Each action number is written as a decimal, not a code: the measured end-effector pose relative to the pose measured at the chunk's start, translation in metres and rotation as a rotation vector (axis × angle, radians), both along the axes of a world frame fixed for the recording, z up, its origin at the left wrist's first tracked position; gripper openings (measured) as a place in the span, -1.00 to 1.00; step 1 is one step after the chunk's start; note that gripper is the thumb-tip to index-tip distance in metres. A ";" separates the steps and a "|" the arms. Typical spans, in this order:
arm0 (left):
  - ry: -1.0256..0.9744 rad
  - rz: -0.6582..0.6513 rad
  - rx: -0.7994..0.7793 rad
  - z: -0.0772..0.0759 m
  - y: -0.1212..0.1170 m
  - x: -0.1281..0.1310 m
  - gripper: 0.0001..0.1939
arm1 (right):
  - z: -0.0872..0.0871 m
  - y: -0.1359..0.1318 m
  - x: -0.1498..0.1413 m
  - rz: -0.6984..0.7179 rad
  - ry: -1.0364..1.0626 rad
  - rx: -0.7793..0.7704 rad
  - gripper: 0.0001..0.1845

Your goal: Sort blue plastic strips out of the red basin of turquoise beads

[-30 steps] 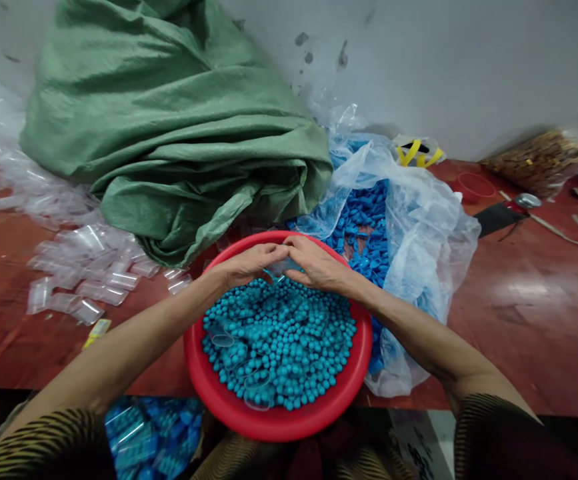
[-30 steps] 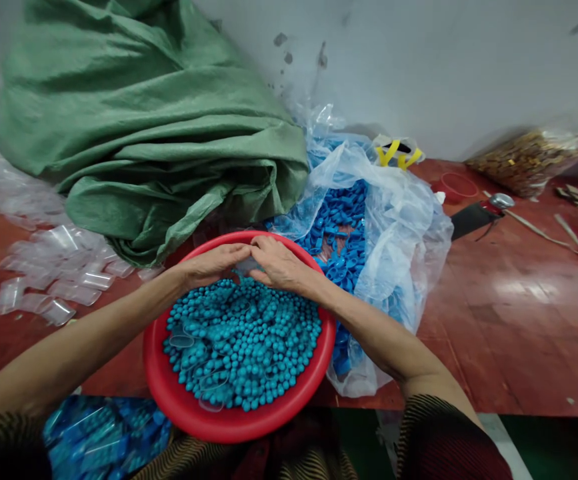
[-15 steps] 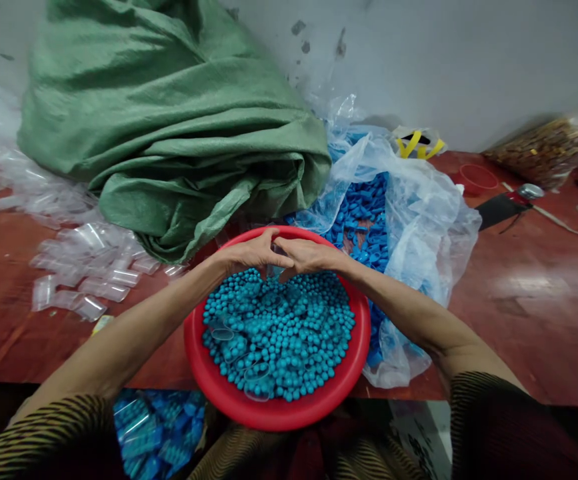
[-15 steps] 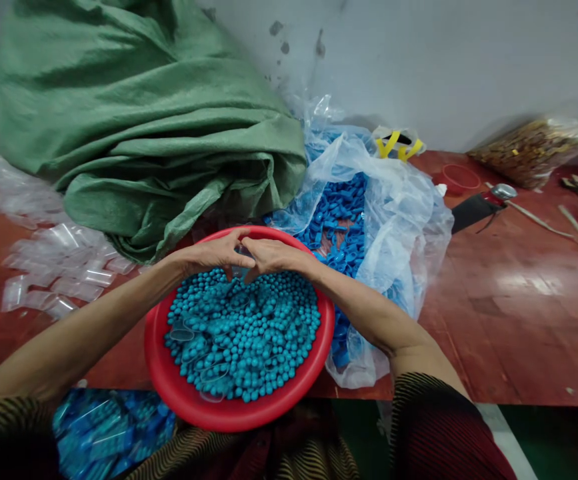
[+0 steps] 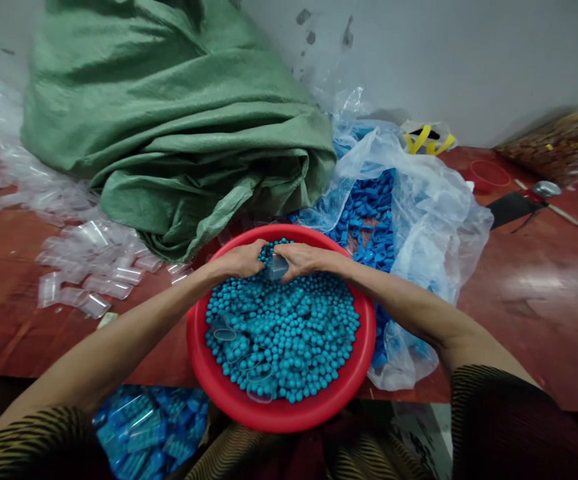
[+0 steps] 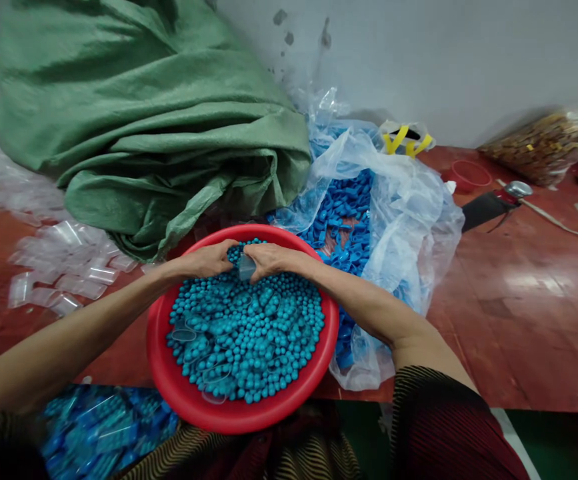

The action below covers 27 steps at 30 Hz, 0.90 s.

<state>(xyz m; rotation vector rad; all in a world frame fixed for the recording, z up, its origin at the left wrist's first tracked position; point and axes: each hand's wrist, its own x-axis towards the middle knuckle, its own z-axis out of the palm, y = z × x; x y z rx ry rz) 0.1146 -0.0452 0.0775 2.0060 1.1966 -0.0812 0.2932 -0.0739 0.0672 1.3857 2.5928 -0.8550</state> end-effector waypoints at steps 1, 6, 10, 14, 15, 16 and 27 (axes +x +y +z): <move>0.015 -0.047 0.011 -0.004 0.002 0.000 -0.43 | -0.002 0.000 -0.001 0.014 -0.002 -0.002 -0.54; 0.008 -0.149 -0.006 -0.015 0.005 0.007 -0.43 | -0.011 -0.001 0.003 0.006 0.038 -0.002 -0.42; 0.037 -0.108 0.005 -0.020 0.000 0.015 -0.35 | -0.019 -0.005 0.012 -0.070 0.145 0.002 -0.40; 0.035 -0.067 0.018 -0.024 -0.006 0.021 -0.32 | -0.024 -0.007 0.022 -0.126 0.203 -0.051 -0.40; 0.014 -0.054 0.016 -0.025 -0.007 0.022 -0.33 | -0.023 -0.007 0.024 -0.139 0.205 -0.066 -0.42; -0.007 -0.033 0.010 -0.025 -0.008 0.022 -0.33 | -0.022 -0.008 0.026 -0.150 0.209 -0.077 -0.44; -0.296 0.299 -0.391 -0.021 -0.017 0.031 -0.41 | -0.026 -0.019 0.028 -0.041 0.248 0.063 -0.33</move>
